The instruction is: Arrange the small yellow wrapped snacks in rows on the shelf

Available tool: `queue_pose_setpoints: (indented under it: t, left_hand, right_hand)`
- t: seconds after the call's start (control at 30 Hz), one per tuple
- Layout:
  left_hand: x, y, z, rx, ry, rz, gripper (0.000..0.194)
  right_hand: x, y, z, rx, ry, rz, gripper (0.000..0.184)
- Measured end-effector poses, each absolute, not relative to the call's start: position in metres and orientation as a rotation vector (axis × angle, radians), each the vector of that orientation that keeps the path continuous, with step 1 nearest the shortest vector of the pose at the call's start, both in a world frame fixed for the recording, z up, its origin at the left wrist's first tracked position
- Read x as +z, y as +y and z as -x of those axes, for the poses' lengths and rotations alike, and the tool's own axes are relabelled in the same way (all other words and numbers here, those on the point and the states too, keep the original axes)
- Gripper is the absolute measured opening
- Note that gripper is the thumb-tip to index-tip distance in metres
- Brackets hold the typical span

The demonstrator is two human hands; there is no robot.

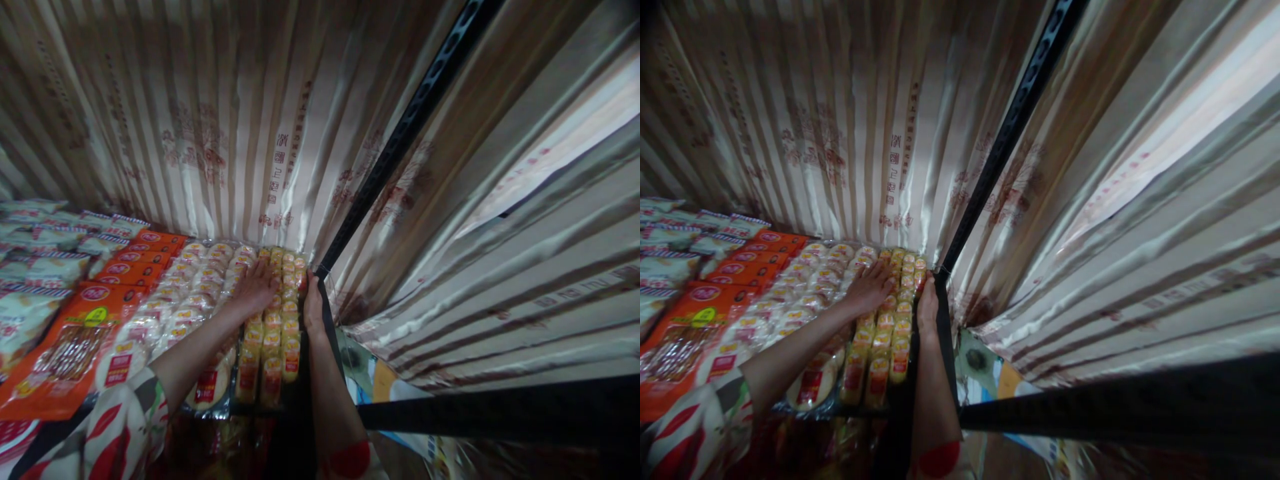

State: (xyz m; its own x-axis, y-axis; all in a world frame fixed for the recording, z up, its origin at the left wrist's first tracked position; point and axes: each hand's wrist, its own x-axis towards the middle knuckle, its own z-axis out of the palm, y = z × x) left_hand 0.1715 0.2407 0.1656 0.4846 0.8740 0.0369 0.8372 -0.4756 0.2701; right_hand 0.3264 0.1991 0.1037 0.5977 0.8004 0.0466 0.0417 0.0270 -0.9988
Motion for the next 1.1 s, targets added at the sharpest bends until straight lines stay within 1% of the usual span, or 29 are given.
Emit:
queue_pose_setpoints:
  t: [0.13,0.27,0.43,0.53,0.63,0.73,0.87,0.97,1.1]
  left_hand:
    - [0.158,0.243,-0.174,0.254,1.452,-2.553,0.055]
    - [0.161,0.243,-0.173,0.265,1.439,-2.549,0.055]
    - [0.175,0.225,-0.161,0.291,1.507,-2.528,0.056]
    - [0.175,0.195,-0.15,0.415,1.534,-2.542,0.057]
    - [0.165,0.15,-0.138,0.682,1.448,-2.587,0.053]
    - [0.144,0.103,-0.13,0.947,1.37,-2.597,0.05]
    - [0.112,0.056,-0.125,1.084,1.292,-2.687,0.054]
    - [0.095,0.041,-0.124,1.023,1.278,-2.765,0.056]
    - [0.088,0.041,-0.123,0.874,1.342,-2.812,0.053]
  right_hand:
    - [0.101,0.204,-0.324,0.693,-0.828,1.406,0.066]
    - [0.102,0.204,-0.322,0.692,-0.743,1.373,0.066]
    - [0.107,0.183,-0.317,0.74,-0.551,1.362,0.073]
    - [0.106,0.157,-0.307,0.716,-0.544,1.357,0.077]
    - [0.101,0.129,-0.294,0.672,-0.595,1.381,0.077]
    - [0.096,0.107,-0.283,0.671,-0.6,1.387,0.077]
    - [0.092,0.09,-0.274,0.653,-0.658,1.413,0.073]
    - [0.094,0.086,-0.272,0.629,-0.745,1.464,0.072]
    - [0.099,0.088,-0.272,0.606,-0.843,1.565,0.074]
